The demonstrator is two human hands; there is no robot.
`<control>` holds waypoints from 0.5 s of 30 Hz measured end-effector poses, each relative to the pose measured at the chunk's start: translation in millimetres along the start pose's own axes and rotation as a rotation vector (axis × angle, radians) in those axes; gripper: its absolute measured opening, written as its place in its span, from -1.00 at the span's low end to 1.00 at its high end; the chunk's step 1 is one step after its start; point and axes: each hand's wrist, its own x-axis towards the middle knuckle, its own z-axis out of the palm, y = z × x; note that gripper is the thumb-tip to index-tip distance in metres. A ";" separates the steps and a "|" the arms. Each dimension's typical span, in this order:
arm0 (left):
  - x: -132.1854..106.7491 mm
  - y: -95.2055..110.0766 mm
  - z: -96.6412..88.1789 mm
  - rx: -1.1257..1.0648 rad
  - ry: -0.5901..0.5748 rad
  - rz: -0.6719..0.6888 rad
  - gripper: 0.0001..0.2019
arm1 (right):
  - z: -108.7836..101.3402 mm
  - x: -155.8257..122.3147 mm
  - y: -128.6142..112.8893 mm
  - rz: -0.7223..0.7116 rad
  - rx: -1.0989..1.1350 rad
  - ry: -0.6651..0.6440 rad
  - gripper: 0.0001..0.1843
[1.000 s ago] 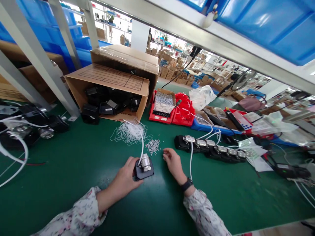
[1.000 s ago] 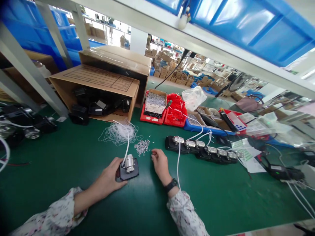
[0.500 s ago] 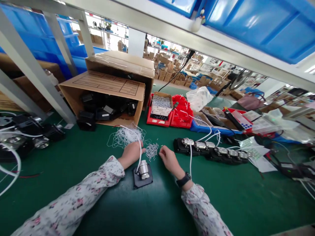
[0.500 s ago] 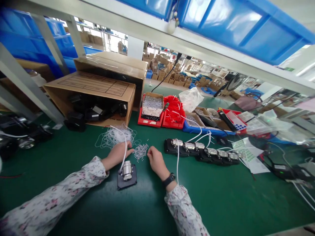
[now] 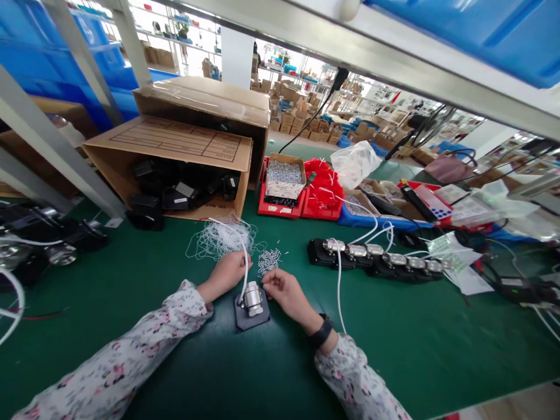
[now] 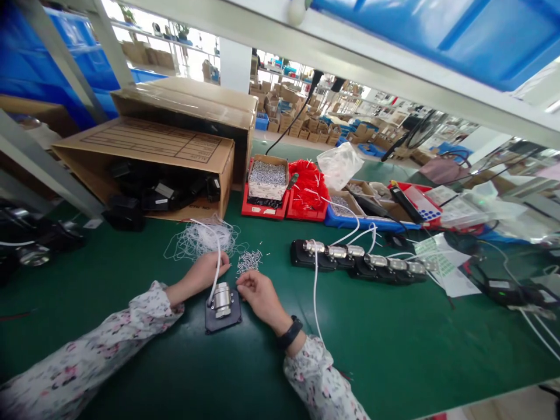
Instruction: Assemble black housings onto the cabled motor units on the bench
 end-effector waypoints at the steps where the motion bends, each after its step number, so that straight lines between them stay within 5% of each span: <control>1: -5.7 -2.3 -3.2 -0.047 0.020 0.009 -0.94 | -0.5 -0.9 -0.1 -0.050 -0.097 0.014 -0.98; 4: -27.7 -9.0 -10.9 -0.199 0.090 -0.004 -0.88 | -1.2 -4.7 -1.2 -0.227 -0.331 0.016 -0.86; 7: -52.0 -12.2 -14.1 -0.365 0.140 -0.066 -0.84 | -2.4 -9.1 -0.4 -0.312 -0.333 -0.032 -0.79; 11: -75.0 -9.5 -11.0 -0.763 0.105 -0.266 -0.71 | -10.4 -10.3 7.0 -0.145 -0.160 0.023 -0.83; 15: -79.1 -8.1 -6.5 -0.812 0.065 -0.332 -0.71 | -22.4 1.3 14.4 -0.015 -0.166 0.211 -0.92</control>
